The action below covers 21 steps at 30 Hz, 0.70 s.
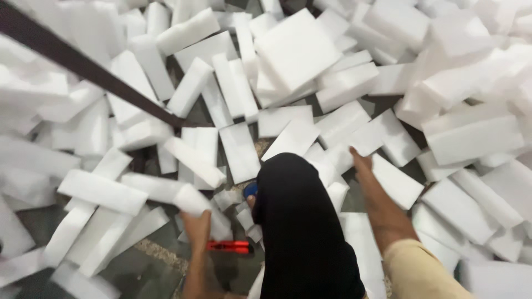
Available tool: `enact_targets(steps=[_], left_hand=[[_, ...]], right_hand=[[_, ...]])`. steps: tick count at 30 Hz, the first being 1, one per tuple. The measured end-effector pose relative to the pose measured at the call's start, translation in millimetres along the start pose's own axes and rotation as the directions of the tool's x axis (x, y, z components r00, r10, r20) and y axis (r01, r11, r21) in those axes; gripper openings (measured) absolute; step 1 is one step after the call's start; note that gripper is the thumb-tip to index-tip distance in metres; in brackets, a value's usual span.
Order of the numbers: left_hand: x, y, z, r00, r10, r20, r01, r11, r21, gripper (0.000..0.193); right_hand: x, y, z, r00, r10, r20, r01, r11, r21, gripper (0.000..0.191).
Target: The person sits on the floor and repeatedly picks up rectangular white foam blocks, places them under a vertical cutting machine, and presses down to slice them into smaller pieces. The cut pieces fall onto the floor, adding to a large pile of foam scraps.
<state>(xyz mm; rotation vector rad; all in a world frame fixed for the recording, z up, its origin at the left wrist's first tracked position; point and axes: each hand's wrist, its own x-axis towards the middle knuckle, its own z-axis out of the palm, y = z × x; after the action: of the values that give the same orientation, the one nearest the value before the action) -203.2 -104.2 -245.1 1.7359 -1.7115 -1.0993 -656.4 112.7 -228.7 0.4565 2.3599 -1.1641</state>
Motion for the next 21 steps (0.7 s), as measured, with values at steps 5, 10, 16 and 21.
enact_targets(steps=[5,10,16,21], left_hand=[[5.5,-27.0,-44.2,0.977,-0.034,0.210,-0.042,0.936,0.350,0.078],[11.5,-43.2,-103.9,0.908,0.263,0.327,-0.398,0.786,0.473,0.077],[45.3,-33.3,-97.9,0.942,-0.034,0.335,-0.155,0.839,0.522,0.070],[49.3,-31.3,-95.0,0.945,-0.012,0.328,-0.159,0.857,0.490,0.065]], right_hand=[[-2.5,-20.0,40.3,0.945,0.251,-0.209,-0.248,0.968,0.044,0.125],[7.8,-16.0,41.1,0.976,0.108,-0.191,-0.026,0.921,0.388,0.117],[-25.8,18.3,-6.8,0.906,-0.395,-0.151,0.423,0.844,0.330,0.080],[-89.4,-27.4,-69.1,0.641,-0.745,-0.187,0.717,0.493,0.493,0.077]])
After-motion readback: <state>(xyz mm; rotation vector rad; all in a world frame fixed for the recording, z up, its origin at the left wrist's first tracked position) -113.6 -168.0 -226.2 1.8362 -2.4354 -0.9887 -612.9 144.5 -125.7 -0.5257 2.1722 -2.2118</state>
